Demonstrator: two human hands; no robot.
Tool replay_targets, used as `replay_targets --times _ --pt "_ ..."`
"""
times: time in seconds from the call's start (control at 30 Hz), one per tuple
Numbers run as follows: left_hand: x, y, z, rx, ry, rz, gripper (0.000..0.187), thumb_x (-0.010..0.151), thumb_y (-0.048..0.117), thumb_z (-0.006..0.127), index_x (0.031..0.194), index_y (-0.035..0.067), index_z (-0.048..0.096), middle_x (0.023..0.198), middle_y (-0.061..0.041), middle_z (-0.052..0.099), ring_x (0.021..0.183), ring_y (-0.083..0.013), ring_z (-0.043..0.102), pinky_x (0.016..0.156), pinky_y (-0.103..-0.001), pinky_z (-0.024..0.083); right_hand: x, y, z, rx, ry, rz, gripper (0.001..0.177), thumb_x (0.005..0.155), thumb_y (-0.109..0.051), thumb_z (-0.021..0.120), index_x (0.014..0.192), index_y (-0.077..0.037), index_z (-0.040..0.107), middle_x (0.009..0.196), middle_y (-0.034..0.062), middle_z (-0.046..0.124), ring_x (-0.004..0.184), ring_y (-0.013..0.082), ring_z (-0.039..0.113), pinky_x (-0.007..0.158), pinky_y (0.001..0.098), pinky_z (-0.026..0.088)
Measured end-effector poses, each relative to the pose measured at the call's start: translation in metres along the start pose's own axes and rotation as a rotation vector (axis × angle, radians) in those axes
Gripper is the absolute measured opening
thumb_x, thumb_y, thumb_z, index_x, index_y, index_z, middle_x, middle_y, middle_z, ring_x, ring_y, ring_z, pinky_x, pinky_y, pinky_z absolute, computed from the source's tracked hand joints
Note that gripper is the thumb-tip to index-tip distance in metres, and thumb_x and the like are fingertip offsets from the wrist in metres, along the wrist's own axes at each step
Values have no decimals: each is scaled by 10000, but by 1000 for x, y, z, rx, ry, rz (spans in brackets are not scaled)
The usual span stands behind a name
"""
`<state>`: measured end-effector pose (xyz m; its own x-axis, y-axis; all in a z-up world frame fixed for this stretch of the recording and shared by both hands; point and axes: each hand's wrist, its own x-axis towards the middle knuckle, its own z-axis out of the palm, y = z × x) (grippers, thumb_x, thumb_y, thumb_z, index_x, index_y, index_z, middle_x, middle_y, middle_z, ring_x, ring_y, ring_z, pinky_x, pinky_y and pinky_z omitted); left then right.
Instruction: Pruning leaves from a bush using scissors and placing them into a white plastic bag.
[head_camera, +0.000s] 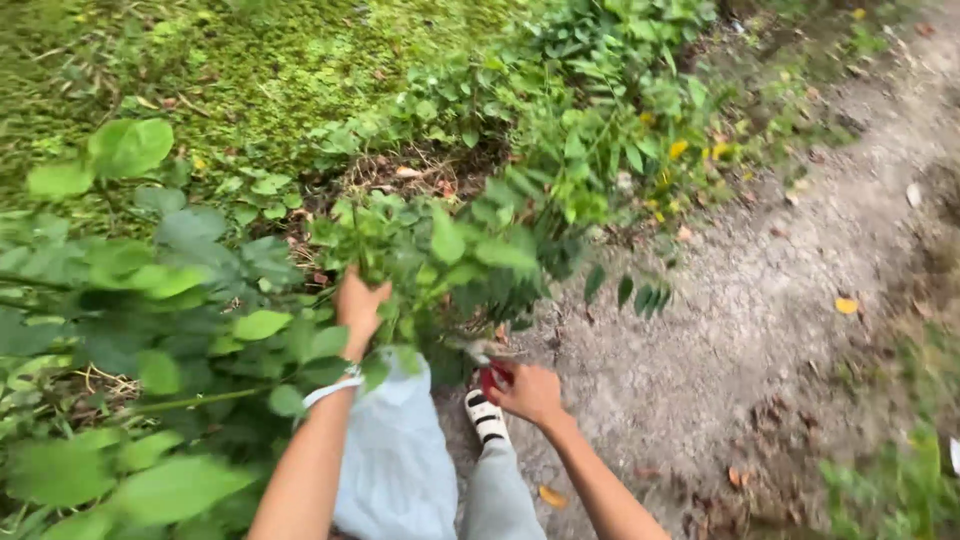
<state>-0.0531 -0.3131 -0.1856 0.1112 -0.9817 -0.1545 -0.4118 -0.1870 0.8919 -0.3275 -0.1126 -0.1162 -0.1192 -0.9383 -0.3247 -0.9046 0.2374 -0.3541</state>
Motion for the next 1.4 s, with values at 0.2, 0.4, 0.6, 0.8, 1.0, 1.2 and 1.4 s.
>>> replay_targets --times 0.2,0.4,0.6,0.8,1.0,1.2,1.4 --pt "16 -17 10 348 -121 6 499 754 232 828 1198 59 680 1035 -228 742 973 -403 709 830 -475 545 95 25 10 -96 -93 -216 437 773 -568 703 1044 -233 776 843 114 739 768 351 723 676 483 578" --pt "19 -99 42 337 -63 258 502 782 120 681 1275 78 600 986 -251 682 947 -449 639 804 -510 510 163 43 33 33 -156 -489 474 779 -491 744 1032 -90 733 1004 167 723 892 370 700 756 468 569" --pt "-3 -61 47 341 26 127 340 893 136 630 1213 64 543 1113 -272 552 1050 -474 532 878 -524 462 222 97 100 -27 -266 -743 385 882 -456 699 1062 -115 709 1047 146 720 940 343 673 828 465 533" --pt "-2 -31 42 369 136 6 350 848 132 689 1167 55 565 1117 -265 546 1048 -479 556 857 -517 482 215 45 26 13 -190 -804 454 768 -499 801 1010 -125 716 970 124 716 883 323 665 769 453 534" --pt "6 -64 60 325 196 67 432 771 52 743 1181 46 608 1114 -268 572 1053 -477 574 890 -502 497 216 27 28 1 -208 -761 433 765 -483 795 1019 -140 726 952 122 727 865 323 678 752 459 542" --pt "13 -28 52 283 295 32 419 718 66 810 1102 21 650 1038 -278 626 969 -482 605 839 -509 504 204 25 23 -27 -233 -635 387 788 -448 759 1045 -159 741 944 125 745 853 328 699 740 471 555" --pt "-5 11 18 -51 510 -44 182 913 152 721 1059 43 709 869 -149 744 714 -289 667 657 -419 514 169 41 0 -51 -224 -461 352 811 -413 723 1072 -179 755 935 127 764 842 333 720 729 484 567"
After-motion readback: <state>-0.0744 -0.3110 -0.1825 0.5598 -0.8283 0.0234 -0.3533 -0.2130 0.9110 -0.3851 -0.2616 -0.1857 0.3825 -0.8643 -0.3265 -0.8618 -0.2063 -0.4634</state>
